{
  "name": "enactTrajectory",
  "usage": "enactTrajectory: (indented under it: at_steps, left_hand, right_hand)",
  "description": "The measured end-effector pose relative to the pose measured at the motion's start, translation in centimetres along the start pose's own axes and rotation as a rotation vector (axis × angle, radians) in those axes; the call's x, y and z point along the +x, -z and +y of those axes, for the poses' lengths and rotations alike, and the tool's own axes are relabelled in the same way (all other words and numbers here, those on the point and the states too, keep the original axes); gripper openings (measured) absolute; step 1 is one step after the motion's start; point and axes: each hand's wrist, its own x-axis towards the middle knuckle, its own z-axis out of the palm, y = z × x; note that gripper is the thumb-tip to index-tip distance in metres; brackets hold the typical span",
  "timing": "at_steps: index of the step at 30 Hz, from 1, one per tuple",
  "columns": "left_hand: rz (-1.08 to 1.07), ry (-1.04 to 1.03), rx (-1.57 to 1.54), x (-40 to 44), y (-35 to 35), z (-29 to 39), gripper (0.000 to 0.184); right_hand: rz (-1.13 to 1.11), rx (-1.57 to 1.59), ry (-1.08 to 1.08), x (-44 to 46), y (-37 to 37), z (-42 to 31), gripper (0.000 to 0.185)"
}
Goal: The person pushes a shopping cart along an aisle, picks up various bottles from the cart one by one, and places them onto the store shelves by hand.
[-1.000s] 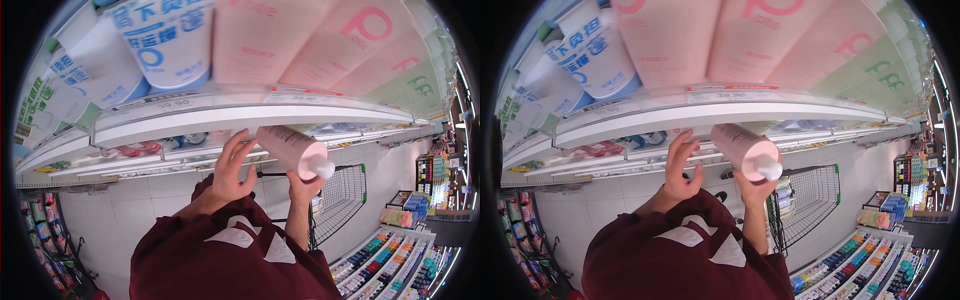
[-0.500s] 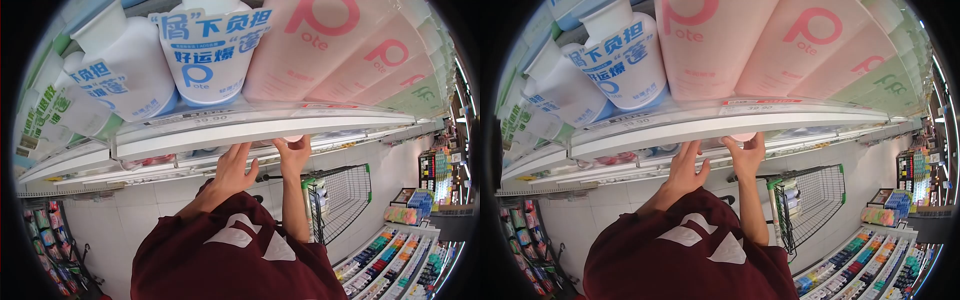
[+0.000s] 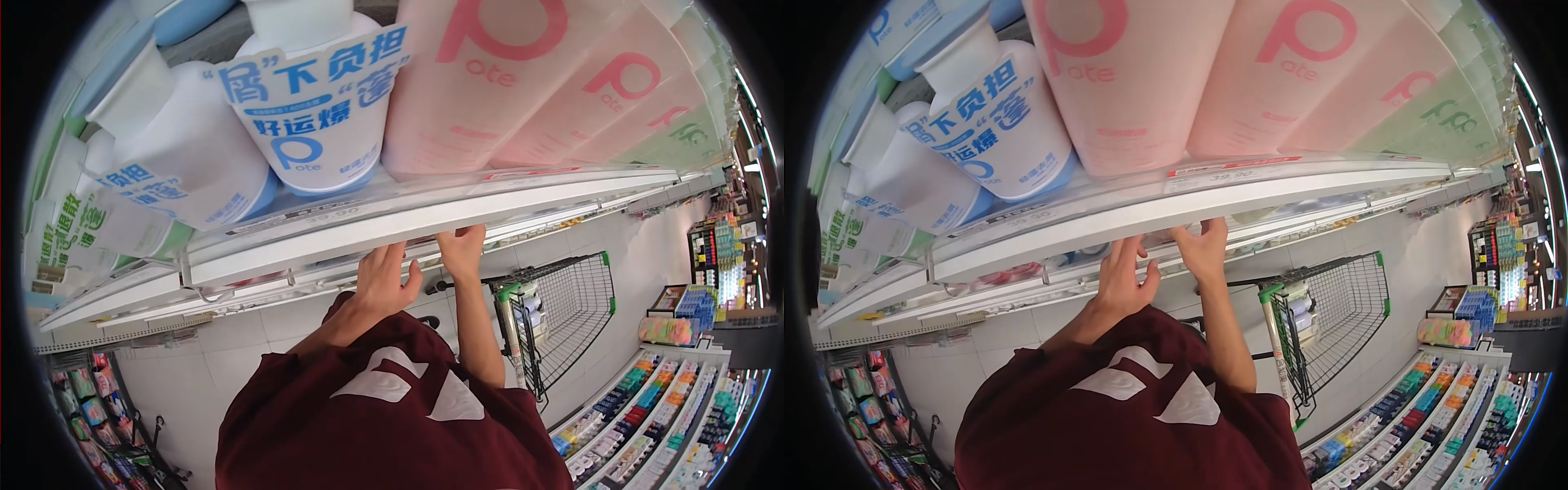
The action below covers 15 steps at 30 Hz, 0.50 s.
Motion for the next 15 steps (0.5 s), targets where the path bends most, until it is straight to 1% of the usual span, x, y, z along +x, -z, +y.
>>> enactTrajectory:
  at_steps: [2,5,9,15]
  left_hand:
    - [0.069,0.002,-0.022,0.1,-0.1,0.2,0.049]
    - [0.065,-0.001,-0.01,0.1,-0.2,0.0,0.046]
    - [0.056,-0.006,-0.003,0.0,-0.4,-0.4,0.047]
    - [0.057,-0.016,-0.063,0.2,-0.3,-0.2,0.053]
  right_hand:
    - [0.013,-0.011,0.0,-0.1,-0.1,0.2,0.046]
    - [0.019,-0.038,0.008,0.0,0.0,1.1,0.045]
    - [-0.019,-0.108,0.043,0.1,0.6,1.4,0.045]
    - [-0.099,-0.197,0.02,0.3,1.5,2.0,0.05]
